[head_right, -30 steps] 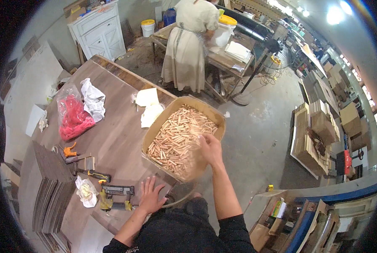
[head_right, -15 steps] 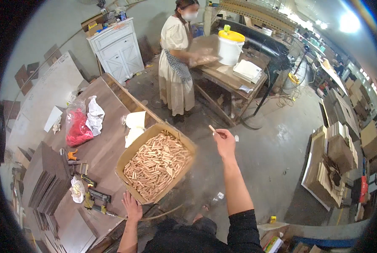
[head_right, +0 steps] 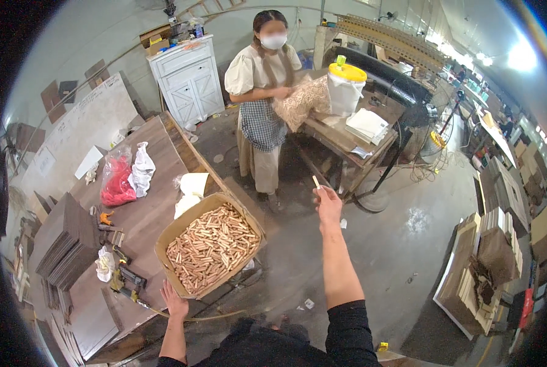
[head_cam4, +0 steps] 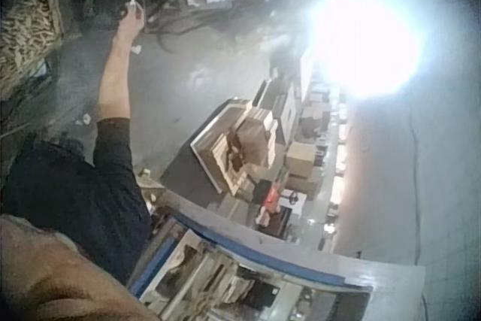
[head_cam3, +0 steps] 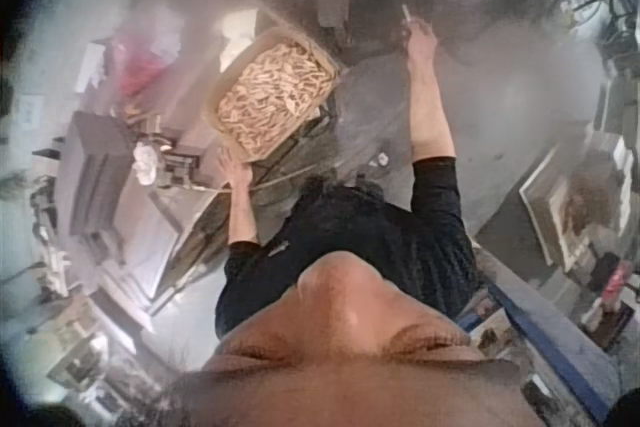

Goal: The person packs wooden dowels from a box into a plastic bag with another person. The person then assembles wooden panels by fitting wooden frame pieces together and fastening them with a pneumatic nail gun and a hammer.

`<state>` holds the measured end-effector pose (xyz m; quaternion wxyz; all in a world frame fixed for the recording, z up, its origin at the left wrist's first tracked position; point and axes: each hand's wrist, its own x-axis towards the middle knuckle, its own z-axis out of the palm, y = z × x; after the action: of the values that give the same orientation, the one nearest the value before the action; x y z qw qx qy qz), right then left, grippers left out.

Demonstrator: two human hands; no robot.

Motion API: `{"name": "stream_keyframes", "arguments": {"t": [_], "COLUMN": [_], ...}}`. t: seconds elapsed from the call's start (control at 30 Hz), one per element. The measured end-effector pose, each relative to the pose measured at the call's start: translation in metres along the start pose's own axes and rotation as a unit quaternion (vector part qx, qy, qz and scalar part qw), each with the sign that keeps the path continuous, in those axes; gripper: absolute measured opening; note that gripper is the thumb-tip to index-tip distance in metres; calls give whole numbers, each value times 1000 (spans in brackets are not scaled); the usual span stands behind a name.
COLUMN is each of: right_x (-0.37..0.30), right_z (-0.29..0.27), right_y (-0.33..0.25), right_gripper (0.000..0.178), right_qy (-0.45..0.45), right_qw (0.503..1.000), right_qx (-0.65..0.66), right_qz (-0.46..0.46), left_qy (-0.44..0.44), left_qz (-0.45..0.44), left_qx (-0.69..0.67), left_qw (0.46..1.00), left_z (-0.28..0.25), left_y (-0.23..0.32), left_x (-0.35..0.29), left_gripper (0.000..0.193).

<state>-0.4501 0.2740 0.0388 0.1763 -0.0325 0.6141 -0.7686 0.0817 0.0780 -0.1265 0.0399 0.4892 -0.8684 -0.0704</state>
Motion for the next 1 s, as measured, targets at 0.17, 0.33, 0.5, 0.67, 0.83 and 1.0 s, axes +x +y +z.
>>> {"name": "stream_keyframes", "arguments": {"t": [0.17,0.33,0.5,0.67,0.83,1.0], "right_x": [2,5,6,-3,-23,-60], "right_z": [5,1,-11,-28,-51,-77], "right_y": [-13,-17,-18,-12,-13,-10], "right_gripper": [18,19,12,18,13,16], "right_qy": [-4,1,27,65,118,142], "right_qw": [1000,998,997,996,989,985], "right_qx": [26,58,55,45,20,42], "right_qz": [-7,-20,-38,-50,-89,-87], "left_qy": [15,-15,0,28,34,-3], "left_qz": [0,-9,-2,13,22,-7], "left_qx": [-4,10,-16,-21,-24,-12], "left_qw": [1000,1000,1000,999,999,1000], "left_z": [-1,-14,-9,1,5,-13], "left_y": [2,8,7,0,-5,-2], "left_x": [0,-2,2,2,-1,-8], "left_gripper": [82,85,88,82,81,77]}}
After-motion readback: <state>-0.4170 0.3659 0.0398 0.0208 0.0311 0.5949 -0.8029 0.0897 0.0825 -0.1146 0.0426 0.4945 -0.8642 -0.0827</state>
